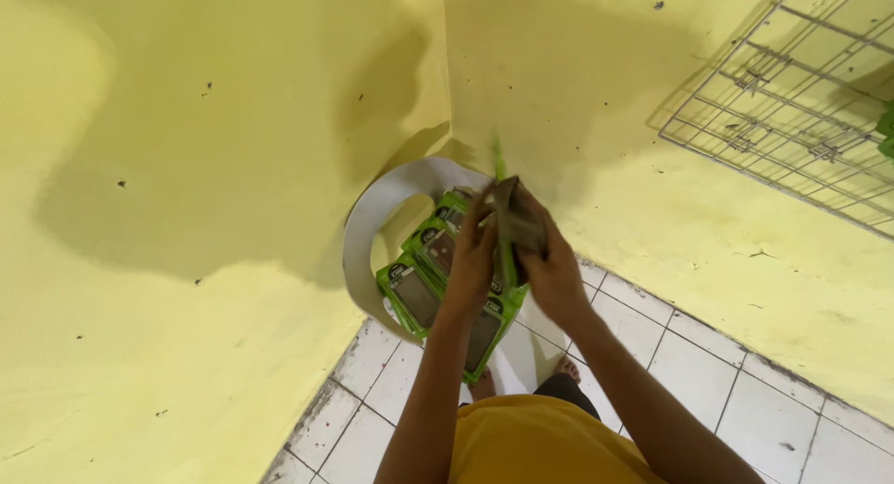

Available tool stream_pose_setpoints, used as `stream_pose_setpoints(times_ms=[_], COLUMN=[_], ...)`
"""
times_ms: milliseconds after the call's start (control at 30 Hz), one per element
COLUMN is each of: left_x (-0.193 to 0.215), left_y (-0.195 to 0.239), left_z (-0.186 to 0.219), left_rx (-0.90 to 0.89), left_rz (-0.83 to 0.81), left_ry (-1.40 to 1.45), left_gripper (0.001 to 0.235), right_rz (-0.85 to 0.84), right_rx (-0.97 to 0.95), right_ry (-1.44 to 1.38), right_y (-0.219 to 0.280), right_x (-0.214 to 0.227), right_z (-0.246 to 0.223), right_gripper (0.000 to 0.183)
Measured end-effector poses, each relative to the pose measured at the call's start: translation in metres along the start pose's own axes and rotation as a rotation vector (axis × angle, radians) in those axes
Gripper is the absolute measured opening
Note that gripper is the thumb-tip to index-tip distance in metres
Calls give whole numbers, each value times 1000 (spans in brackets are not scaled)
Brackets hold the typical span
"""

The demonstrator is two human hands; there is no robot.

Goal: The person repeatedly takes packaged phone cases from a wall display, wipes them with a cloth, and places them on a white stool. The person handles the cases one at a time, cleaning the plastic packaging before stacking them.

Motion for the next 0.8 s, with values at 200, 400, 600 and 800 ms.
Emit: stream_pose_setpoints(times_ms=[200,400,600,800], left_x=[31,35,33,44], left_y=[9,26,31,17], left_z=[-2,1,-3,-3], left_rx=[243,278,236,185], left_rz=[-86,36,25,144], left_ry=[624,159,173,439], left_gripper=[65,75,67,55], right_rz=[-70,184,172,-97], right_rx=[522,71,644,431], right_ry=[728,-132,467,792], right_y=[3,-42,-70,-25], right_x=[-18,28,-5,-78], right_z=[-38,-48,-69,-38], right_gripper=[76,54,75,71])
Point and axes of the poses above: each hand's wrist, its own y-axis away from the middle knuckle, its own x-axis out of the back of the hand, z = x × y, the point moved 1 cm from there along -y, towards the middle knuckle, and after that the axes turned 5 degrees about -y, right-handed, at the moved point
